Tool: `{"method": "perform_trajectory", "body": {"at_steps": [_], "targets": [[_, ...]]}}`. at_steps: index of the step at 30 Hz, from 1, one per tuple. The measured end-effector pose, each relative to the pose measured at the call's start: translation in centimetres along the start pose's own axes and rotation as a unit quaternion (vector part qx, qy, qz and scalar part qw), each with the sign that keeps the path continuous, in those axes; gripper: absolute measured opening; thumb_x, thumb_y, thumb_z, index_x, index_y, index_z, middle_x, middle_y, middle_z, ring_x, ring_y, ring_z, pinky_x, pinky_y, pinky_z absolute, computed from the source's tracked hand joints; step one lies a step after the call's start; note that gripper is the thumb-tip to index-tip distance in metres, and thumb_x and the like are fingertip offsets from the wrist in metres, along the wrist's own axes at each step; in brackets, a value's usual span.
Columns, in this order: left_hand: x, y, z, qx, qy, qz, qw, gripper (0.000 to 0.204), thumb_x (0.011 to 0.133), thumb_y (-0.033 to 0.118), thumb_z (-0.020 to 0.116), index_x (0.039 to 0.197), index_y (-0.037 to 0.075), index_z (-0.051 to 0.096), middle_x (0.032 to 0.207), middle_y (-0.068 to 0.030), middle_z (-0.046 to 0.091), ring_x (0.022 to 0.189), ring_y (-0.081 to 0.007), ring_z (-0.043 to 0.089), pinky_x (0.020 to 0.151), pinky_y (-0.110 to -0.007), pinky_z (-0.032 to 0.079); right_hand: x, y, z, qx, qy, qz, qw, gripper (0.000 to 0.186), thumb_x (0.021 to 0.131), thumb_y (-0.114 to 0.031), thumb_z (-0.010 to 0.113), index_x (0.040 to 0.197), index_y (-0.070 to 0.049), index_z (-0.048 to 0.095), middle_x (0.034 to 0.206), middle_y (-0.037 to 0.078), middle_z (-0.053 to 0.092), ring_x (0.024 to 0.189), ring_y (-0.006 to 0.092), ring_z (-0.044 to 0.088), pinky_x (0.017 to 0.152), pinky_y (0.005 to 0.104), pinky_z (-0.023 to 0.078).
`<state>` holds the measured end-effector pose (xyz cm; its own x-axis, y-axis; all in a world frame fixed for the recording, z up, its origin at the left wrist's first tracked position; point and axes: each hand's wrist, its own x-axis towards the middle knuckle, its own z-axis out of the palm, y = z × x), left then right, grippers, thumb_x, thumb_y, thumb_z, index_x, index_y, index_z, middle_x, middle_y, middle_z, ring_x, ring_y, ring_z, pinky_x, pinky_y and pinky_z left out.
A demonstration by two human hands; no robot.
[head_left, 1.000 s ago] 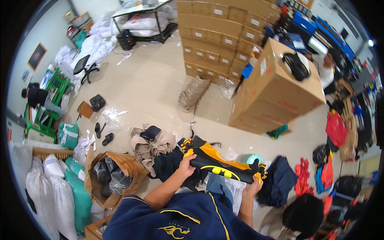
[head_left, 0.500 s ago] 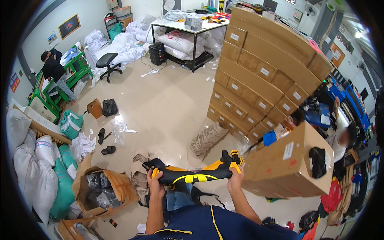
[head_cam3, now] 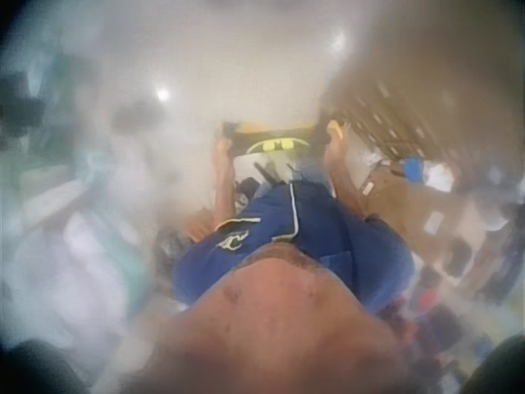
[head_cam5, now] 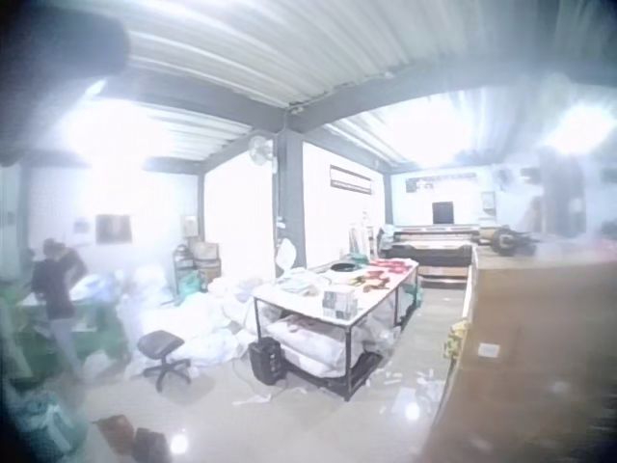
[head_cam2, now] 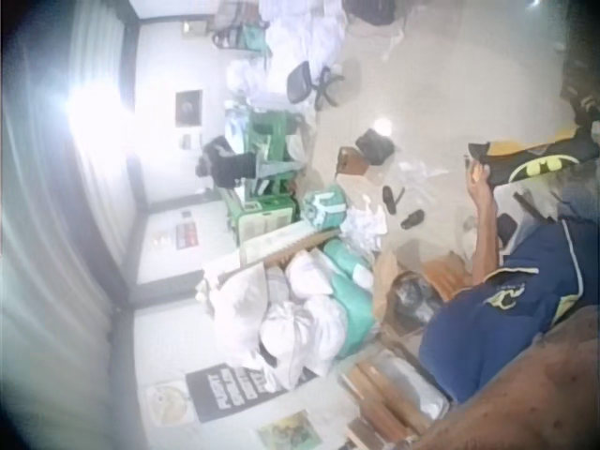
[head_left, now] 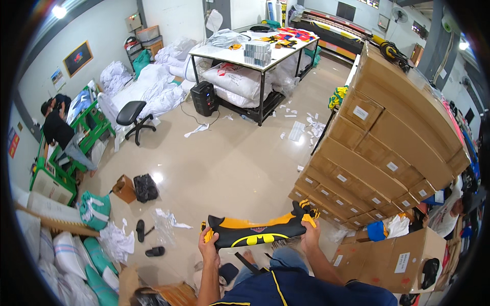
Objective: The person operates a heat press to apply designs to shirts, moves garments between a work table and the press, and manages fabric pieces in a production facility.
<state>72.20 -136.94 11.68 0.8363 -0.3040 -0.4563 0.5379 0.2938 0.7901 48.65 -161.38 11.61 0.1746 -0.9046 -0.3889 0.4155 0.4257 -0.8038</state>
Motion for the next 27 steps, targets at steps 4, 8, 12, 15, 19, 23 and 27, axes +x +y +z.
{"method": "perform_trajectory", "body": {"at_steps": [4,8,12,15,19,23,27], "targets": [[9.8,4.9,6.9,0.021,-0.027,0.039,0.999,0.044,0.080,-0.008,0.071,0.121,0.003,0.058,0.111,-0.0060,0.060,0.093,-0.0166,0.061,0.080,-0.026,0.055,6.4,-2.0,10.1,-0.004,0.000,-0.012,1.000,0.023,0.081,0.005,0.063,0.094,-0.010,0.050,0.090,0.001,0.060,0.077,0.0122,0.061,0.067,0.0254,0.053],[18.3,8.4,16.3,0.020,-0.044,0.033,0.998,0.039,0.082,-0.005,0.072,0.117,0.004,0.059,0.108,-0.0064,0.060,0.091,-0.0157,0.062,0.077,-0.026,0.055,15.1,-3.4,18.3,0.051,0.004,-0.024,0.998,0.027,0.080,0.005,0.065,0.095,-0.011,0.050,0.090,0.002,0.060,0.078,0.0127,0.062,0.068,0.0257,0.054],[28.1,9.4,25.9,0.044,-0.055,0.031,0.997,0.036,0.082,-0.004,0.072,0.114,0.005,0.059,0.102,-0.0072,0.061,0.087,-0.0166,0.063,0.074,-0.027,0.056,27.0,-3.6,24.7,0.073,0.012,-0.036,0.997,0.030,0.078,0.004,0.067,0.096,-0.011,0.049,0.090,0.002,0.061,0.076,0.0136,0.063,0.064,0.0263,0.054],[36.3,8.7,32.0,0.039,-0.035,0.029,0.998,0.035,0.082,-0.003,0.072,0.113,0.006,0.058,0.097,-0.0070,0.062,0.085,-0.0170,0.064,0.072,-0.028,0.057,35.2,-4.6,29.6,0.067,0.031,-0.038,0.997,0.031,0.078,0.003,0.068,0.097,-0.012,0.049,0.089,0.002,0.061,0.076,0.0141,0.063,0.062,0.0265,0.054],[43.5,10.2,43.2,0.051,-0.089,0.015,0.995,0.033,0.082,-0.003,0.071,0.112,0.006,0.058,0.102,-0.0073,0.062,0.088,-0.0178,0.065,0.073,-0.030,0.058,44.8,-8.4,34.7,0.063,0.090,-0.063,0.992,0.030,0.078,0.003,0.068,0.096,-0.012,0.049,0.088,0.001,0.059,0.076,0.0127,0.061,0.065,0.0255,0.052],[52.2,9.6,53.9,0.075,-0.135,0.017,0.988,0.035,0.083,-0.001,0.073,0.113,0.006,0.057,0.106,-0.0074,0.062,0.090,-0.0185,0.065,0.074,-0.031,0.059,54.5,-11.3,37.2,0.084,0.102,-0.113,0.985,0.030,0.077,0.002,0.069,0.099,-0.009,0.051,0.092,0.003,0.060,0.080,0.0130,0.062,0.071,0.0257,0.053],[61.5,7.4,65.9,0.090,-0.218,0.010,0.972,0.038,0.083,0.002,0.074,0.116,0.008,0.056,0.107,-0.0081,0.062,0.088,-0.0204,0.067,0.070,-0.036,0.061,64.6,-14.4,40.0,0.115,0.146,-0.189,0.964,0.028,0.077,0.004,0.068,0.093,-0.009,0.050,0.088,0.002,0.057,0.075,0.0114,0.059,0.068,0.0244,0.051]]}}
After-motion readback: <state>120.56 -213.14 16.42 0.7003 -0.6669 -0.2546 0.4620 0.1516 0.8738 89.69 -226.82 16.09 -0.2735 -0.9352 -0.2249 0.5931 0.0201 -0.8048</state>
